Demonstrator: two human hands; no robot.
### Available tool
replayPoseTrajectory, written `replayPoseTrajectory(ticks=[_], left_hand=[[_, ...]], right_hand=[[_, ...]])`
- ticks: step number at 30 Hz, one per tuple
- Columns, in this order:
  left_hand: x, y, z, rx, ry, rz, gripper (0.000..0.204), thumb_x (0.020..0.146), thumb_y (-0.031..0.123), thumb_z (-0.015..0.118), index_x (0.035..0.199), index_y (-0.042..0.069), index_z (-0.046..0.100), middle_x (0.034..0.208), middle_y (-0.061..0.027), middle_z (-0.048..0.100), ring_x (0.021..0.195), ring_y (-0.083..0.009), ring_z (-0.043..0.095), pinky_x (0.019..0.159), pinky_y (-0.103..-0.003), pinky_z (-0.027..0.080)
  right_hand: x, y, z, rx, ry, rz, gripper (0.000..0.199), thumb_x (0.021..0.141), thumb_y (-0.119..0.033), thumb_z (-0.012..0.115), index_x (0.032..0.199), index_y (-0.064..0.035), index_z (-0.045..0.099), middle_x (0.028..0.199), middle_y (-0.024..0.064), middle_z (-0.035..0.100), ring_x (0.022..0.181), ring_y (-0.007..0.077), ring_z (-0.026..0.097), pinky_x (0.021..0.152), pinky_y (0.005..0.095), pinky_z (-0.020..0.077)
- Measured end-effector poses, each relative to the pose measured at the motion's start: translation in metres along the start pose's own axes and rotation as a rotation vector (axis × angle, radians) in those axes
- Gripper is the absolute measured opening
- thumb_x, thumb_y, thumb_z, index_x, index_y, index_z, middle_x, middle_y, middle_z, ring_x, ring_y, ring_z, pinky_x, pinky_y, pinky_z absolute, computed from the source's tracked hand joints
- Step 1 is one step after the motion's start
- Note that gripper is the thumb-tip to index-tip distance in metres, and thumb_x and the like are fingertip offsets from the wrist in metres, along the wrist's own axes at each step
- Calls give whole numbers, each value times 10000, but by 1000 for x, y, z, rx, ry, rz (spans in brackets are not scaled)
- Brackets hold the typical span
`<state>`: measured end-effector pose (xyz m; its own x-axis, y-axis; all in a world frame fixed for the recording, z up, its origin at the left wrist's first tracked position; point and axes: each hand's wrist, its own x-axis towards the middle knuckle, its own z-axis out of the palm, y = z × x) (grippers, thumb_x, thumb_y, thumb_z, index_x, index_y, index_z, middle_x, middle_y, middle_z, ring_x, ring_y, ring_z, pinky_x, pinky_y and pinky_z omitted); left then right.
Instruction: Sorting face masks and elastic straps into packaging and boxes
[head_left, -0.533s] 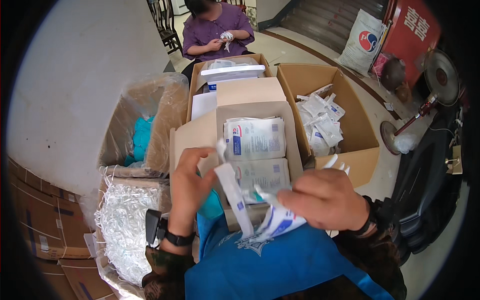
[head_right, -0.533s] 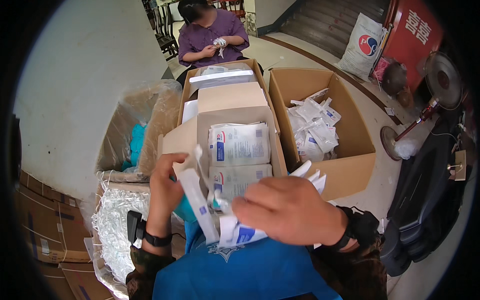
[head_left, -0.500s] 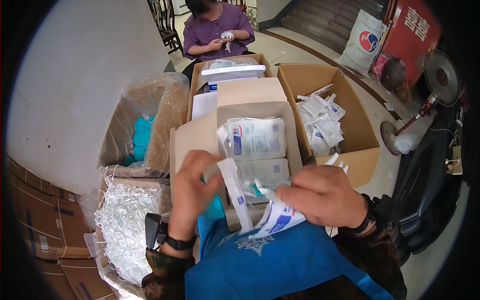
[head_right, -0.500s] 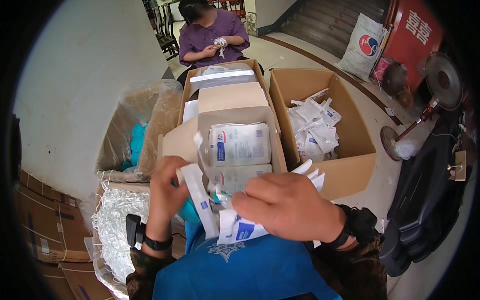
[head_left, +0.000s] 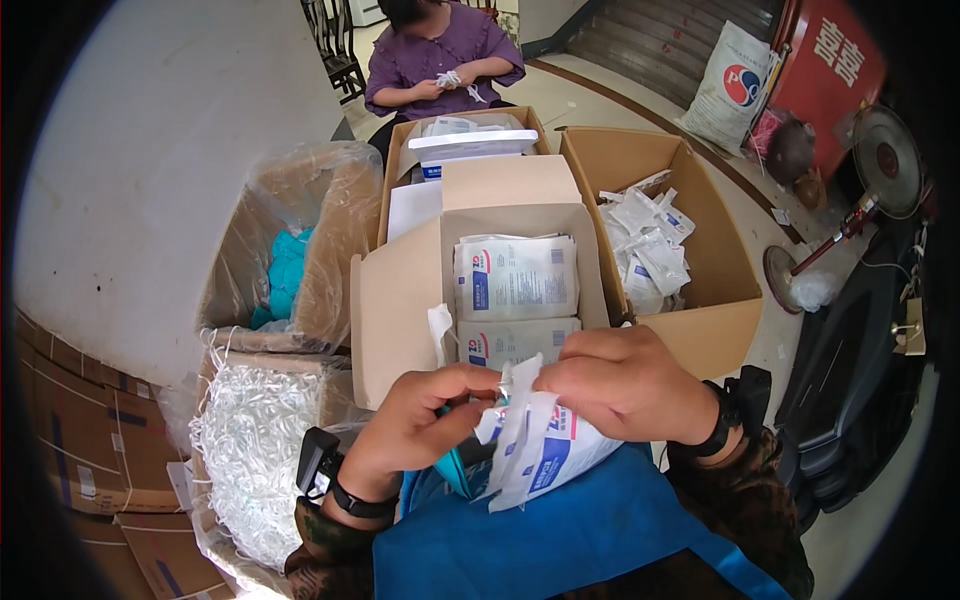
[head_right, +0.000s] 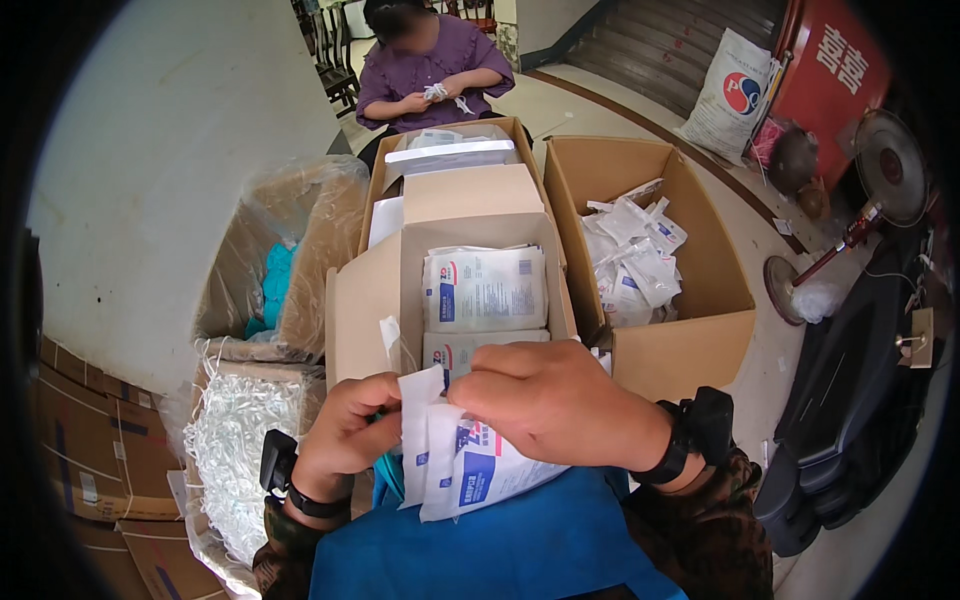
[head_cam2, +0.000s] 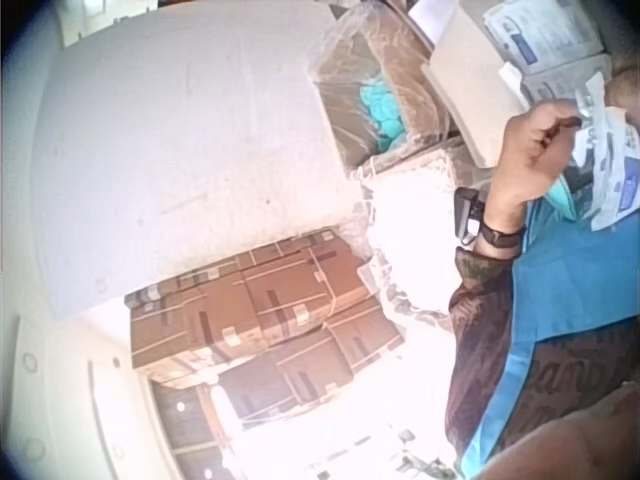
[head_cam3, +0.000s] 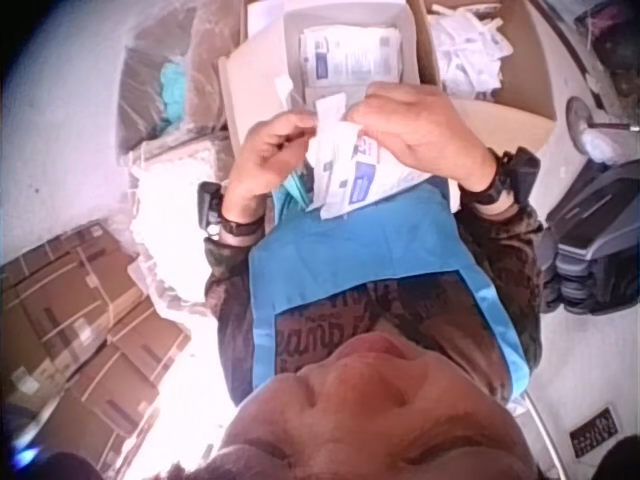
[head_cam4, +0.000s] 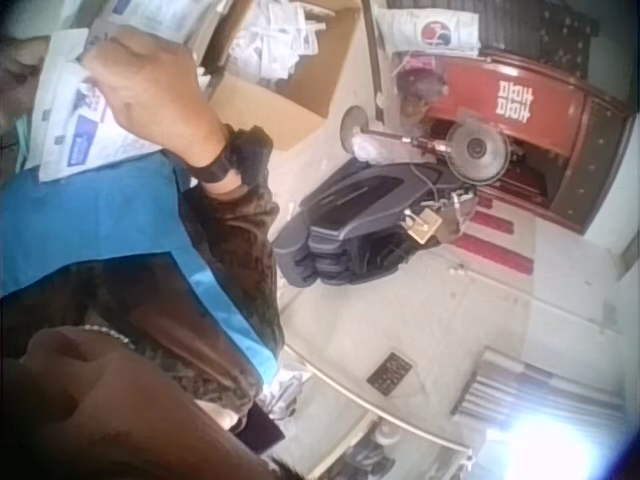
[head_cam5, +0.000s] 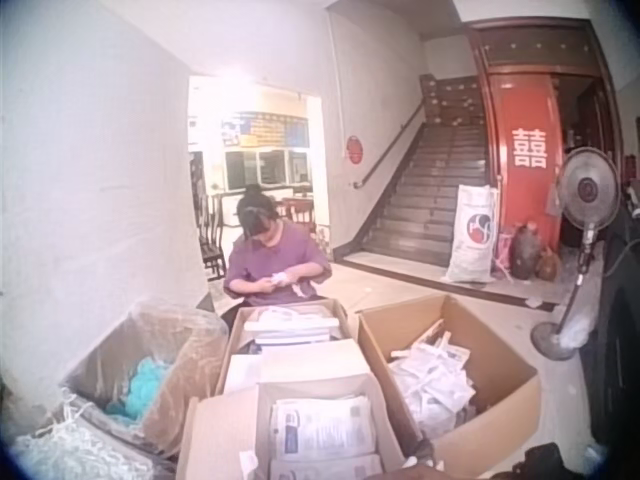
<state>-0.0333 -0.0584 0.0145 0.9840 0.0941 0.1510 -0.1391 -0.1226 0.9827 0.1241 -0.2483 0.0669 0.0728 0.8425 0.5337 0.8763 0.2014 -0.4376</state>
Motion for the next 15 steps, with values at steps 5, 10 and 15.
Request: replayPoseTrajectory(ticks=[5,10,15], left_hand=[[-1,6,-5,97,-30,-33,434,786,-107,575,1185,56,624,854,-24,670,603,-72,443,577,-232,406],[2,0,5,92,60,8,471,772,-157,531,1201,28,586,935,-45,692,761,-67,572,695,-216,462],[-7,10,-12,-23,319,-104,369,836,-97,610,1180,23,550,993,-60,688,843,-64,601,731,-199,463]], right_hand=[[2,-4,6,-143,-71,5,203,737,-41,671,922,-94,604,750,49,518,663,242,600,533,344,484],[3,-7,22,-37,-107,-35,175,748,-46,647,882,-77,539,782,60,528,736,249,621,570,349,505],[9,9,6,-110,-64,3,149,769,-55,648,884,-65,554,750,72,535,719,274,616,588,373,503]])
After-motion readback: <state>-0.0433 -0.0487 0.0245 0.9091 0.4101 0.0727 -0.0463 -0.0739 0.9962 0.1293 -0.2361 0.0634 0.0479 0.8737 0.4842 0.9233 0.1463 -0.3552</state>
